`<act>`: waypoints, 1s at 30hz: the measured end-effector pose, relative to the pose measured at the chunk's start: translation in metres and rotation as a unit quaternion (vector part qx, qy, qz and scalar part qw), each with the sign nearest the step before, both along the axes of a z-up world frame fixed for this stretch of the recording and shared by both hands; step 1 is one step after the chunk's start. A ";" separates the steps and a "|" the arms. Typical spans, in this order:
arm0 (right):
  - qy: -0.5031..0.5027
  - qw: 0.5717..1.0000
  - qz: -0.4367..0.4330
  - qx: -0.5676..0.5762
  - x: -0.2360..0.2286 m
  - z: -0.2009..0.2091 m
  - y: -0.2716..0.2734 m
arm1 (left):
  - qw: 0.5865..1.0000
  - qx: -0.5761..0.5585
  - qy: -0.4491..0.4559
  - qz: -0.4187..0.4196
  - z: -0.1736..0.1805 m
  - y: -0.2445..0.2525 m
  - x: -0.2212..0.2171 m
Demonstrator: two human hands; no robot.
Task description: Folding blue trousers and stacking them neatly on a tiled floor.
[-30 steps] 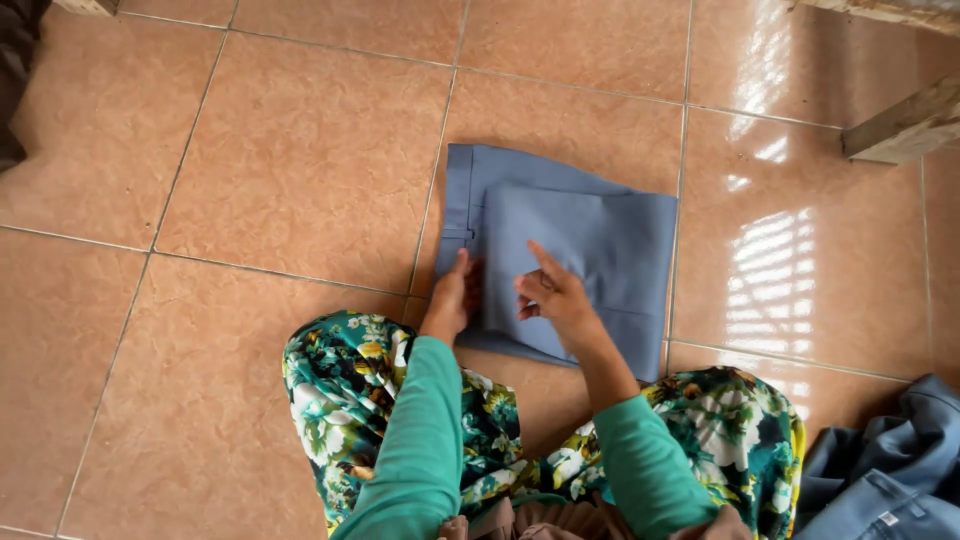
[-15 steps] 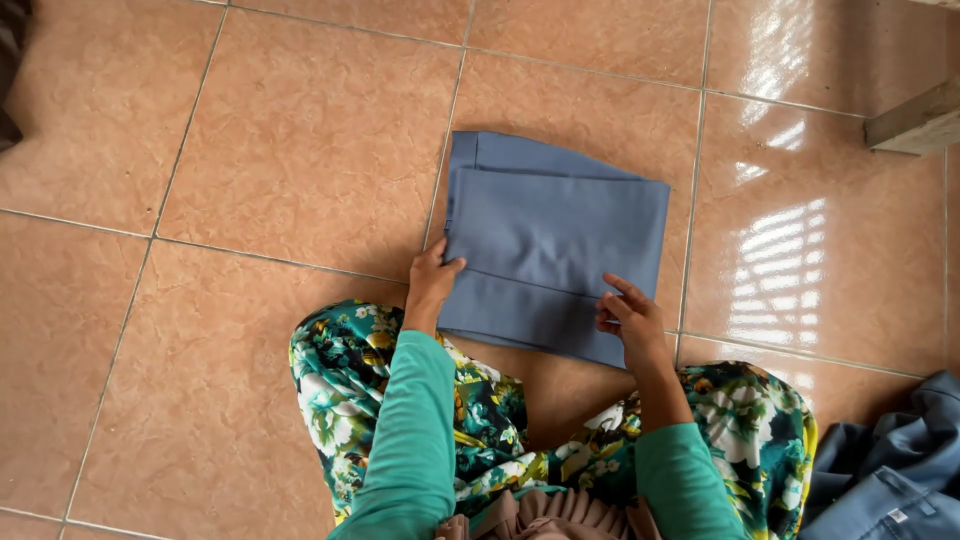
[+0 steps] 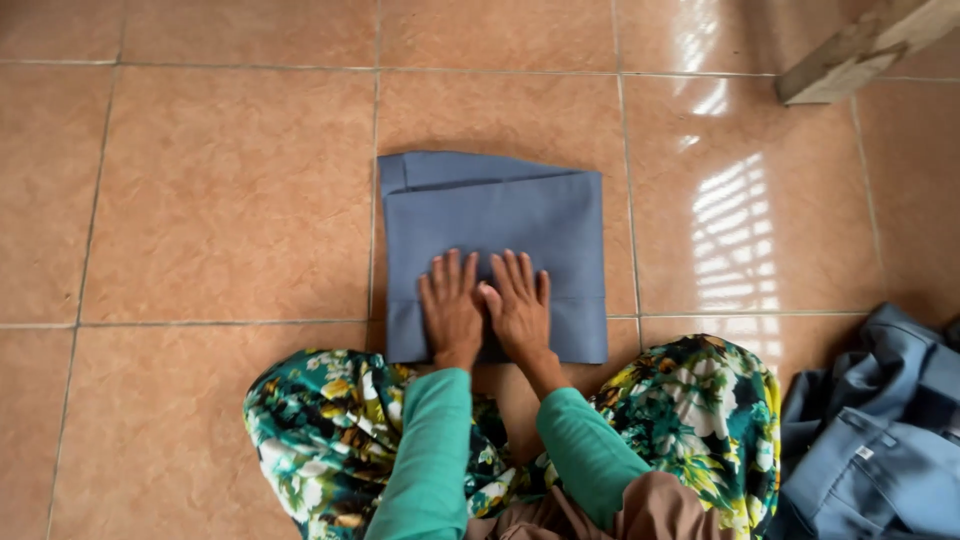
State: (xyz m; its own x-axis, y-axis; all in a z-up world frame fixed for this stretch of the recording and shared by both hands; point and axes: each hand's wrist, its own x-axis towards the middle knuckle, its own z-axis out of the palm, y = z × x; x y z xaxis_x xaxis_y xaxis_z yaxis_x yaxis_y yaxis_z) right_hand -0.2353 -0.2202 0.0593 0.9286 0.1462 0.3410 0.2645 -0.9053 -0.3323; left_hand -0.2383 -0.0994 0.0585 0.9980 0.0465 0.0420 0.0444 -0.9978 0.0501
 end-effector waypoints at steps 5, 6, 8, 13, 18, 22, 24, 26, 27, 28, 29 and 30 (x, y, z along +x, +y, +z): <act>0.113 0.979 -0.151 -0.074 -0.017 -0.021 -0.097 | 0.985 0.031 -0.127 0.116 -0.007 0.043 -0.005; 0.202 0.951 -0.232 -0.030 -0.018 -0.030 -0.116 | 0.975 0.038 -0.140 0.170 -0.012 0.048 -0.004; 0.158 0.952 -0.260 -0.025 -0.012 -0.043 -0.123 | 0.974 0.030 -0.153 0.164 -0.013 0.047 -0.004; -0.042 0.977 -0.203 -0.051 0.015 -0.021 -0.049 | 0.971 0.022 -0.188 0.148 -0.005 0.045 -0.003; -0.016 0.997 0.056 -0.041 0.038 -0.010 0.029 | 0.966 0.050 -0.208 0.148 0.004 0.042 -0.002; -0.032 0.995 -0.025 -0.088 0.103 -0.021 -0.036 | 0.966 0.057 -0.199 0.153 0.001 0.041 0.000; -0.046 0.989 -0.092 -0.103 0.135 -0.031 -0.078 | 0.967 0.068 -0.199 0.144 0.002 0.041 -0.001; 0.042 0.992 -0.085 -0.085 0.156 -0.031 -0.111 | 0.974 0.046 -0.167 0.145 0.011 0.037 -0.002; 0.127 0.987 -0.074 -0.068 0.166 -0.031 -0.127 | 0.979 0.023 -0.136 0.149 0.016 0.036 -0.002; 0.128 0.987 -0.074 -0.067 0.168 -0.024 -0.126 | 0.979 0.024 -0.135 0.149 0.015 0.036 -0.002; 0.184 0.978 -0.086 -0.052 0.170 -0.016 -0.125 | 0.979 0.033 -0.131 0.153 0.014 0.037 -0.002; 0.238 0.966 -0.098 -0.036 0.171 -0.008 -0.124 | 0.978 0.042 -0.128 0.157 0.012 0.036 -0.002</act>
